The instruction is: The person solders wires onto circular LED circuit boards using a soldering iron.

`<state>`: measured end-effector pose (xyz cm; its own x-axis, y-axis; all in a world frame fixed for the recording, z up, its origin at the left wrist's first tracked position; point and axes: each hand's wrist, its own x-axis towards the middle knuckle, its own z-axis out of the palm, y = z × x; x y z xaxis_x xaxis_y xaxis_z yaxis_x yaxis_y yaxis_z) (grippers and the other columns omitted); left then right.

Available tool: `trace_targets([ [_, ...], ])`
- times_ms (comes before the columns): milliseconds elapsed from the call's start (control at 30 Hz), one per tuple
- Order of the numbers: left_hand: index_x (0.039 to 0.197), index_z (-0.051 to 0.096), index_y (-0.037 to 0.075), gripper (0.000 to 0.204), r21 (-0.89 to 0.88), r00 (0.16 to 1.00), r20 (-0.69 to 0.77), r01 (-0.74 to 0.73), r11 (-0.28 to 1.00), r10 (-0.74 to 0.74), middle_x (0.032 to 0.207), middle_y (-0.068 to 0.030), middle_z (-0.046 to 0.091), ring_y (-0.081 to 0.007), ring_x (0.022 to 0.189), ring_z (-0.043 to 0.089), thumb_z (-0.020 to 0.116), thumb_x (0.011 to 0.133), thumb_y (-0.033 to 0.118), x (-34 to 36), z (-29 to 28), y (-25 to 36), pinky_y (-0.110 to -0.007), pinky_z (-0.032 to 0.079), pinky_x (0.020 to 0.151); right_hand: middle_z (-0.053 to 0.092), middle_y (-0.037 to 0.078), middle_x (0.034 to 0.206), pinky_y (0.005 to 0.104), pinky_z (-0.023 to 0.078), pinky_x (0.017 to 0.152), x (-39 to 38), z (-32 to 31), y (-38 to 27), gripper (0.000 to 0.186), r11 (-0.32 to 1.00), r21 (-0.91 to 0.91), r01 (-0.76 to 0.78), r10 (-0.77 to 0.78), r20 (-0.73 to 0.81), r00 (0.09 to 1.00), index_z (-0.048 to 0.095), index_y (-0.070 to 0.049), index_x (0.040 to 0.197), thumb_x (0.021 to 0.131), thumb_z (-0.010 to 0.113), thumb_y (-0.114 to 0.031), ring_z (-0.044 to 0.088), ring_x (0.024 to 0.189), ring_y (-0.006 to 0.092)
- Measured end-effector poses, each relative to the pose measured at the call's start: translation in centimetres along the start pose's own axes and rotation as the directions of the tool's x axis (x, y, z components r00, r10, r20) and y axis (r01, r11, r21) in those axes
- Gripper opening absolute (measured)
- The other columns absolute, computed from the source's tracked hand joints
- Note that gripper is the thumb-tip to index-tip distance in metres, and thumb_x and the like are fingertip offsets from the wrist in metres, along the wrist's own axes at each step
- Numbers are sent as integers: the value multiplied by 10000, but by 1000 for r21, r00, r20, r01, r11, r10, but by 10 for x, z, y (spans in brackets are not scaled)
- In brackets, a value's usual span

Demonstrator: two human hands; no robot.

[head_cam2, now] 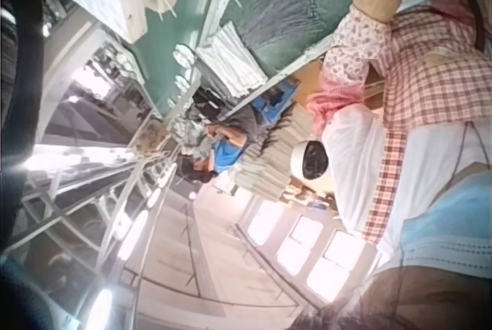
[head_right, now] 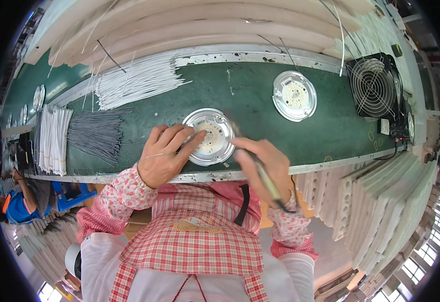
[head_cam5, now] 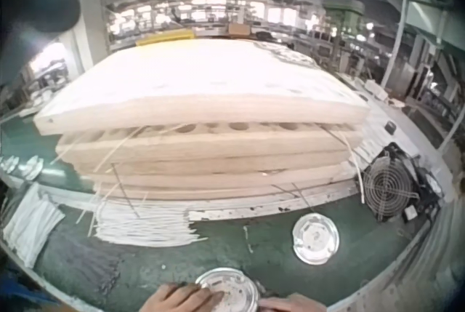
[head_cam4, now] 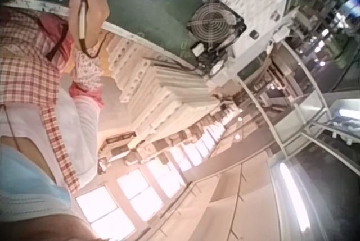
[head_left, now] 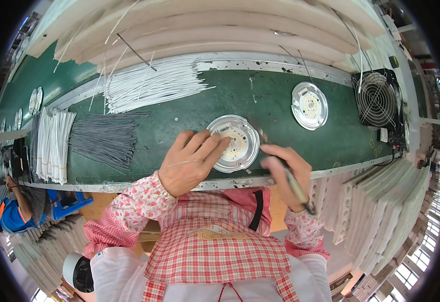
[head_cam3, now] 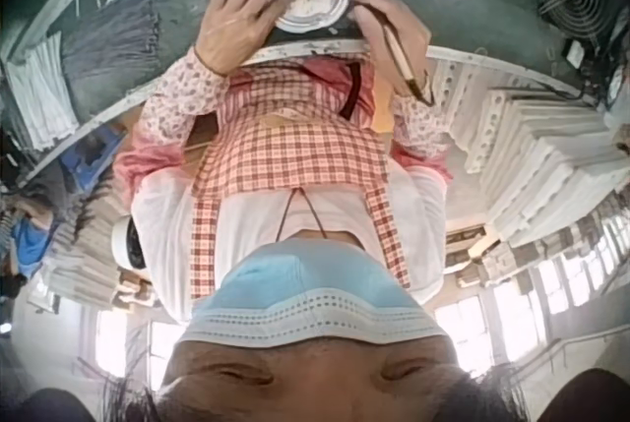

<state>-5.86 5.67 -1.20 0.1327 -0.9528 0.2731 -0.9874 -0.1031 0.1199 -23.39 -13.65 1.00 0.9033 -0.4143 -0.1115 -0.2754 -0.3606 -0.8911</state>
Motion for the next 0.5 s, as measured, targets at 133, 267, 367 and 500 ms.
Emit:
trace_targets([
  [133,1237,625,42,457,-7,1000,-9,-5,1000,5,1164,-54,562,-214,1076,553,625,788,129,7,-3,1,-373,428,877,593,231,1188,461,464,955,23,40,1,724,824,-434,364,-436,-76,897,527,-48,1349,725,849,-227,581,1133,365],
  [267,1166,648,101,379,-291,994,-5,104,951,-111,1097,-73,608,-246,1044,582,677,789,98,25,-8,-22,-390,412,843,505,245,1335,527,370,1046,5,48,7,899,865,-391,316,-370,-70,926,458,-71,1398,648,893,-306,480,1250,420],
  [367,1073,635,92,262,-54,941,-196,269,961,-275,1010,-71,603,-249,998,581,660,813,89,55,7,-50,-396,404,840,540,220,1304,514,380,1040,-31,42,8,843,873,-430,231,-302,-105,947,497,-84,1372,666,882,-334,497,1245,402],
  [500,988,603,83,142,140,985,-84,163,977,-153,941,-62,587,-252,969,576,640,851,79,78,21,-71,-401,398,842,613,145,1217,488,404,1012,-61,34,15,639,695,-670,260,-376,-31,926,582,-106,1294,716,832,-216,536,1202,359],
])
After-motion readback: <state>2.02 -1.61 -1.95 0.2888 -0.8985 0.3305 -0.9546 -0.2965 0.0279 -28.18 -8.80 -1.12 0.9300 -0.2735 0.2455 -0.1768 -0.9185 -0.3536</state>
